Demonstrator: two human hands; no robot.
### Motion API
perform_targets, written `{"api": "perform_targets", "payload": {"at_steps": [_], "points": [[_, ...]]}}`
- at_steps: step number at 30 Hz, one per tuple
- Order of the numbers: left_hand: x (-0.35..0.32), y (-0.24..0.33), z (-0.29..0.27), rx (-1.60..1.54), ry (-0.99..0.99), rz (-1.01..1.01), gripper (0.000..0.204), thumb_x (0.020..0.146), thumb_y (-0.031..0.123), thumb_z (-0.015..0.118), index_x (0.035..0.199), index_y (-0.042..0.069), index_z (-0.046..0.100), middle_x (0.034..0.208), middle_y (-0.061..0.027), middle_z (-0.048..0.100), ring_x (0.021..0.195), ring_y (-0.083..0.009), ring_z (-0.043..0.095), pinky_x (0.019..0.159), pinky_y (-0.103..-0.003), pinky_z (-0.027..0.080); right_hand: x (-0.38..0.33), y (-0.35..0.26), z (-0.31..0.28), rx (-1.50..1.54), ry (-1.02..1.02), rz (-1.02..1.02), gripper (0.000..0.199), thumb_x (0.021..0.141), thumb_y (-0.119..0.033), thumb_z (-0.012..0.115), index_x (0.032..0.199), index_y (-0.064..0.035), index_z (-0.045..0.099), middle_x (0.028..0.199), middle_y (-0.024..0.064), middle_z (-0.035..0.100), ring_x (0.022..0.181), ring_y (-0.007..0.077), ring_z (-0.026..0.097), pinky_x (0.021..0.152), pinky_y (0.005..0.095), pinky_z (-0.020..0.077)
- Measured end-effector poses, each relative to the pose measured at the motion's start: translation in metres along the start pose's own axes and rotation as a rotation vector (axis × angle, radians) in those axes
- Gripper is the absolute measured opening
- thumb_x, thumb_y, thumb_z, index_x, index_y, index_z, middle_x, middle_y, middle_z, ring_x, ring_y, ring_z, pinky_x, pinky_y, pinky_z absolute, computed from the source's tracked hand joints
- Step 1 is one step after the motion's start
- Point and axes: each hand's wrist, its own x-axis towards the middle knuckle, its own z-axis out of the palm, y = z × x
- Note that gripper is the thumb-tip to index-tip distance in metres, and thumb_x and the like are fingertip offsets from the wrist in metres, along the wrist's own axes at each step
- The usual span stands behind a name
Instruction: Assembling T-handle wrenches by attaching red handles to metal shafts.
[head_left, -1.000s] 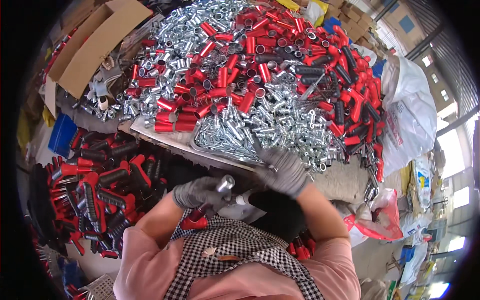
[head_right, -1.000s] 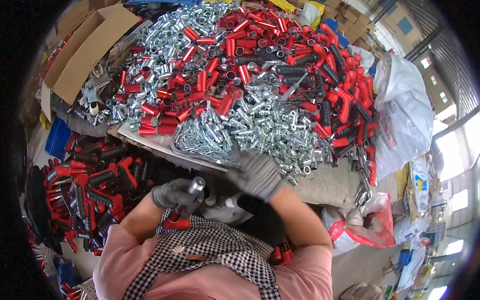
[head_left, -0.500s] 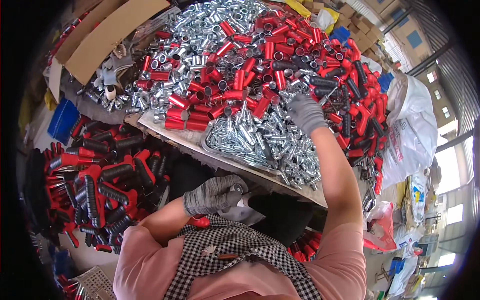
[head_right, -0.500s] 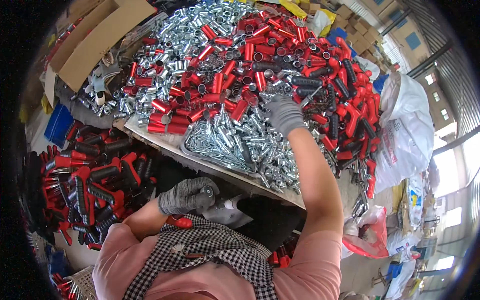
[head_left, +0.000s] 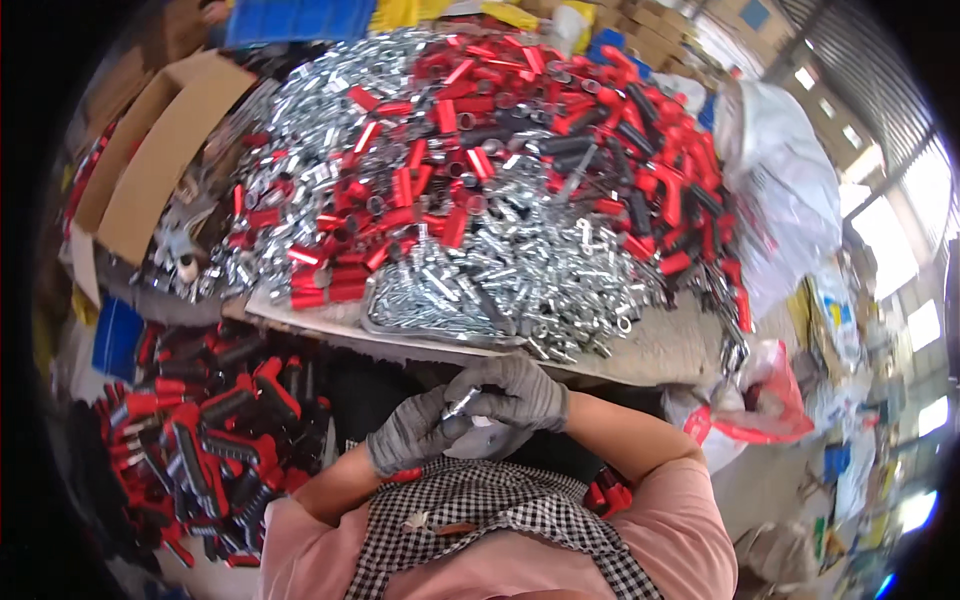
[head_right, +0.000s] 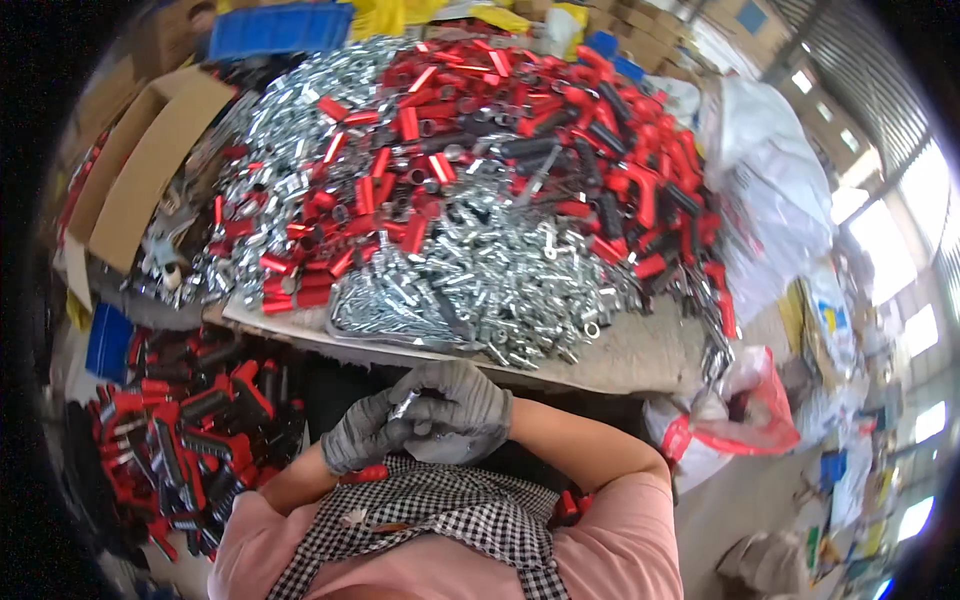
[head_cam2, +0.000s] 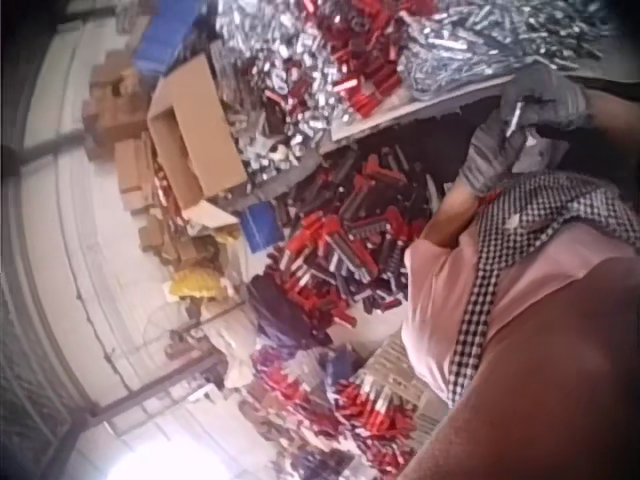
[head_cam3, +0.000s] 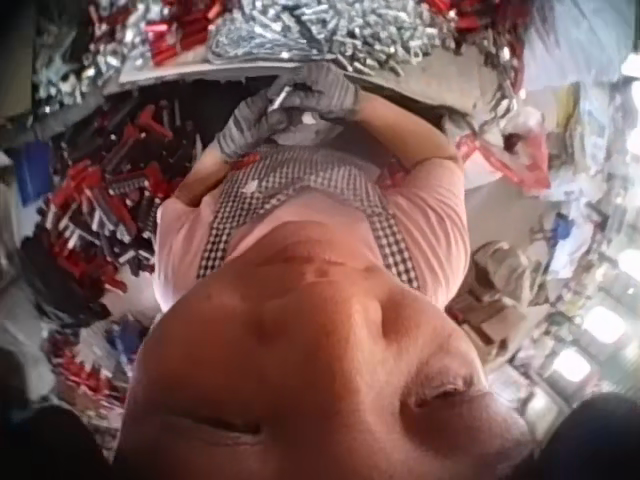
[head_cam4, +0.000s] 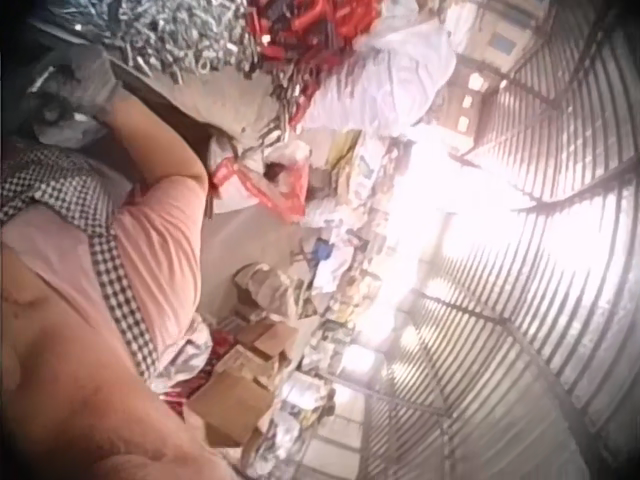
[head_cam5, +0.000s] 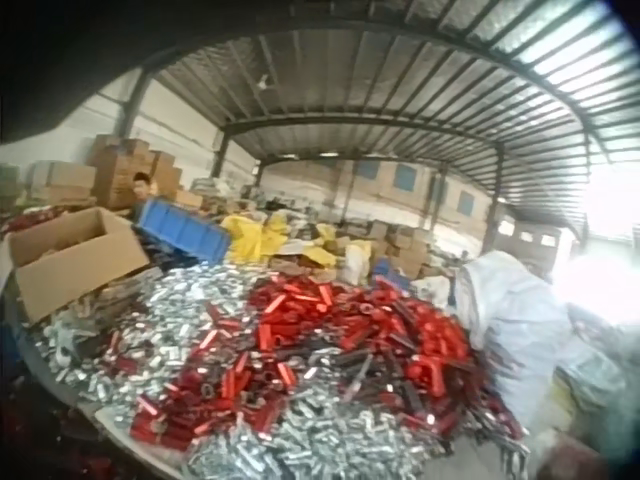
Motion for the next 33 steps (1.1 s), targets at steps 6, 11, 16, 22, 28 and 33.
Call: {"api": "perform_targets", "payload": {"at_steps": [6,11,16,22,28,33], "points": [[0.005,0.006,0.000,-0.152,-0.078,0.123,0.053,0.095,0.032,0.054,0.138,0.004,0.041,0.125,-0.0113,0.057,0.111,-0.0228,0.056,0.093,-0.035,0.045,-0.007,0.014,0.002,0.099,0.066,-0.100,0.026,0.085,-0.027,0.064,0.103,-0.0092,0.066,0.102,0.0076,0.064,0.094,0.0270,0.061,0.086,0.0378,0.0479],[0.021,0.017,0.001,0.247,-0.103,0.363,0.050,0.094,0.032,0.056,0.134,0.004,0.046,0.122,-0.0086,0.058,0.107,-0.0197,0.057,0.091,-0.034,0.045,-0.015,0.016,0.009,-0.032,0.202,-0.317,0.025,0.082,-0.027,0.066,0.099,-0.0085,0.066,0.102,0.0108,0.062,0.098,0.0295,0.059,0.088,0.0405,0.0456],[0.016,-0.003,0.009,0.135,-0.040,0.160,0.043,0.091,0.029,0.062,0.124,0.003,0.051,0.112,-0.0068,0.061,0.098,-0.0202,0.061,0.086,-0.032,0.048,-0.024,0.025,0.027,-0.063,0.413,-0.145,0.024,0.077,-0.028,0.071,0.087,-0.0074,0.064,0.091,0.0095,0.061,0.090,0.0293,0.058,0.082,0.0402,0.0458],[0.025,0.028,0.023,-0.094,0.000,0.019,0.061,0.090,0.041,0.062,0.134,0.002,0.046,0.124,-0.0078,0.057,0.112,-0.0194,0.053,0.097,-0.032,0.040,-0.035,0.037,0.018,-0.044,0.439,-0.221,0.025,0.077,-0.023,0.070,0.096,-0.0081,0.063,0.097,0.0105,0.061,0.095,0.0295,0.058,0.086,0.0401,0.0458],[0.041,0.031,0.032,0.039,0.044,0.049,0.048,0.090,0.040,0.060,0.120,0.003,0.053,0.103,-0.0040,0.061,0.094,-0.0189,0.058,0.085,-0.031,0.046,-0.069,0.029,-0.013,0.002,0.347,-0.027,0.031,0.078,-0.014,0.069,0.107,-0.0047,0.063,0.108,0.0134,0.061,0.103,0.0289,0.059,0.089,0.0394,0.0472],[0.049,0.024,0.032,0.013,0.096,-0.066,0.031,0.091,0.033,0.061,0.101,0.004,0.057,0.079,-0.0013,0.058,0.070,-0.0161,0.056,0.066,-0.029,0.048,-0.120,0.051,-0.058,-0.005,0.676,0.070,0.044,0.080,-0.027,0.072,0.116,-0.0041,0.060,0.105,0.0113,0.063,0.093,0.0215,0.063,0.079,0.0343,0.0511]]}}
